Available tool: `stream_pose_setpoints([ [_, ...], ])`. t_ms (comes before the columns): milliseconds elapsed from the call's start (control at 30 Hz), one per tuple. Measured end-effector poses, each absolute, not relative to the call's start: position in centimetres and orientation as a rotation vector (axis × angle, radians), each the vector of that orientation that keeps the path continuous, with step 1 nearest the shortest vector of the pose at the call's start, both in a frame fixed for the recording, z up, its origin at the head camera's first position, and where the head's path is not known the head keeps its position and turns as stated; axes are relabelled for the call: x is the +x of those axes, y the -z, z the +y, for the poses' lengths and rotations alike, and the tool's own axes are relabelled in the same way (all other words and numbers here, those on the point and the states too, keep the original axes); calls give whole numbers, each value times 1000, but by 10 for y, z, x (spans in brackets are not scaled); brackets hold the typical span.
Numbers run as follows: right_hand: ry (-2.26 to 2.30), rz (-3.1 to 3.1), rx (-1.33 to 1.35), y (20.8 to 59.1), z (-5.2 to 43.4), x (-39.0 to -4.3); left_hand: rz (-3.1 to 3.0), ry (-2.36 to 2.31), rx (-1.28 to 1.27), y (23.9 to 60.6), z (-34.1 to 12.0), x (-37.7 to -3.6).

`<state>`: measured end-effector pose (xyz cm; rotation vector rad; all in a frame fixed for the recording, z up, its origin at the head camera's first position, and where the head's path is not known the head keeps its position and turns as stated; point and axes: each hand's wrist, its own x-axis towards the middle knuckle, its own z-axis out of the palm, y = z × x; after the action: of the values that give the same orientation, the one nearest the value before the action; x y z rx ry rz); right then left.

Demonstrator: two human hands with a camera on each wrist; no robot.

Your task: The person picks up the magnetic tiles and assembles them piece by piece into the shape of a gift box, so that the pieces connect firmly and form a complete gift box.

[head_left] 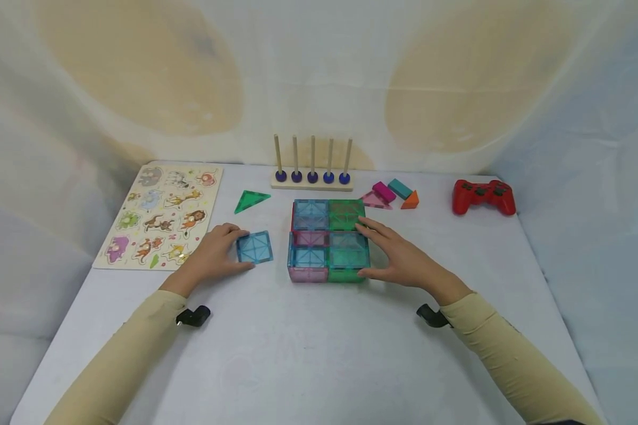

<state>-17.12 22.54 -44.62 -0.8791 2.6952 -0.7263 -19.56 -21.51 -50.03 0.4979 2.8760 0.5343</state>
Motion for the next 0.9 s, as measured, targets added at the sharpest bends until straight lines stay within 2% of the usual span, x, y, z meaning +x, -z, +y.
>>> stream_pose_setpoints([
  [300, 763, 2684, -891, 446, 226, -171, 2911, -667, 506, 495, -213, -196],
  [500, 781, 2678, -894, 446, 227, -171, 2907, -868, 555, 474, -206, -198],
  [733, 770, 2677, -883, 446, 227, -171, 2831, -1055, 724, 453, -182, -196],
  [900, 764, 2677, -882, 446, 227, -171, 2787, -987, 878, 442, -159, -192],
])
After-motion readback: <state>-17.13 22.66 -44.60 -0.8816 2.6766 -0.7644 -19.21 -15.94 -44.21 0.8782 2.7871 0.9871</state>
